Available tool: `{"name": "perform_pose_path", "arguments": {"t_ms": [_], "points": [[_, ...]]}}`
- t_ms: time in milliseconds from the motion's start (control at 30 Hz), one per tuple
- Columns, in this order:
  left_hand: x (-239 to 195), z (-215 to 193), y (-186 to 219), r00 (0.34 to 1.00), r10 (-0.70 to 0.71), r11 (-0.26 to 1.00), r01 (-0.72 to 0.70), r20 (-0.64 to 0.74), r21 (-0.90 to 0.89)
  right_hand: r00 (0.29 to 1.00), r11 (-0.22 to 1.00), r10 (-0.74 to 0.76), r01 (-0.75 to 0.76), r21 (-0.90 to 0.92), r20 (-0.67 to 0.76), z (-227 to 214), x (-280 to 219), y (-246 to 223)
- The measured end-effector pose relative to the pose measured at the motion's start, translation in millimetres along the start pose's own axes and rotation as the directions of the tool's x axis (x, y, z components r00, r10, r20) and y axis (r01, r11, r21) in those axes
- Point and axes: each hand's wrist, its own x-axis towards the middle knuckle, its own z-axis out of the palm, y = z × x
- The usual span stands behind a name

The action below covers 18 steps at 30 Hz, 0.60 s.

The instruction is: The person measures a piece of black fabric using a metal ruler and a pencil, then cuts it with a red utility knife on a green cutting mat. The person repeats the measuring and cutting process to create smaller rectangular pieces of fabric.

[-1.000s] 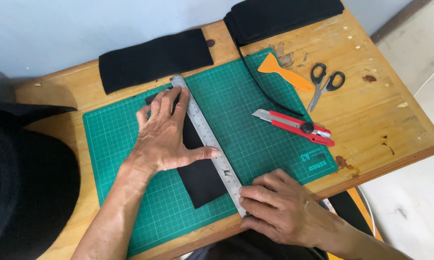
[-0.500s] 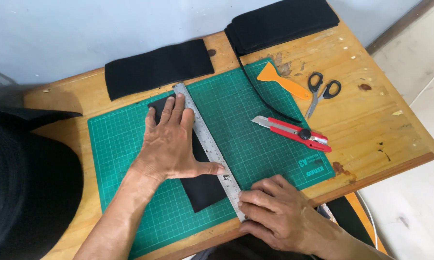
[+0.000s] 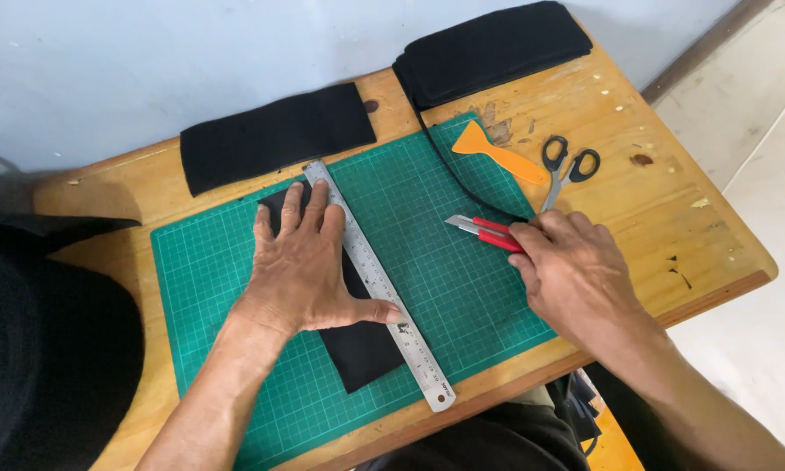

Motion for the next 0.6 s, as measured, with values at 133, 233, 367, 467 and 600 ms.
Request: {"name": "perform_pose_path", "arguments": {"t_ms": [133, 233, 367, 467, 600], "points": [[-3, -1, 3, 0.996, 0.01, 0.995, -0.001, -0.089, 0.101, 0.989, 0.998, 0.059, -0.064, 0.029, 0.138, -10, 8, -5], [-4, -1, 6, 0.995, 0.028, 0.991, -0.014, -0.099, 0.137, 0.93, 0.972, 0.135, -0.191, 0.135, 0.342, -28, 13, -11], [-5, -1, 8, 0.997, 0.029, 0.986, -0.017, -0.074, 0.163, 0.881, 0.887, 0.201, -0.349, 0.302, 0.428, -49, 10, -24], [-5, -4, 8, 0.998, 0.026, 0.988, -0.016, -0.065, 0.151, 0.856, 0.794, 0.241, -0.445, 0.414, 0.458, -68, 13, -42], [-6, -6, 10, 1.0, 0.004, 0.991, -0.001, -0.027, 0.131, 0.919, 0.645, 0.102, -0.352, 0.678, 0.38, -58, 16, -56]]}}
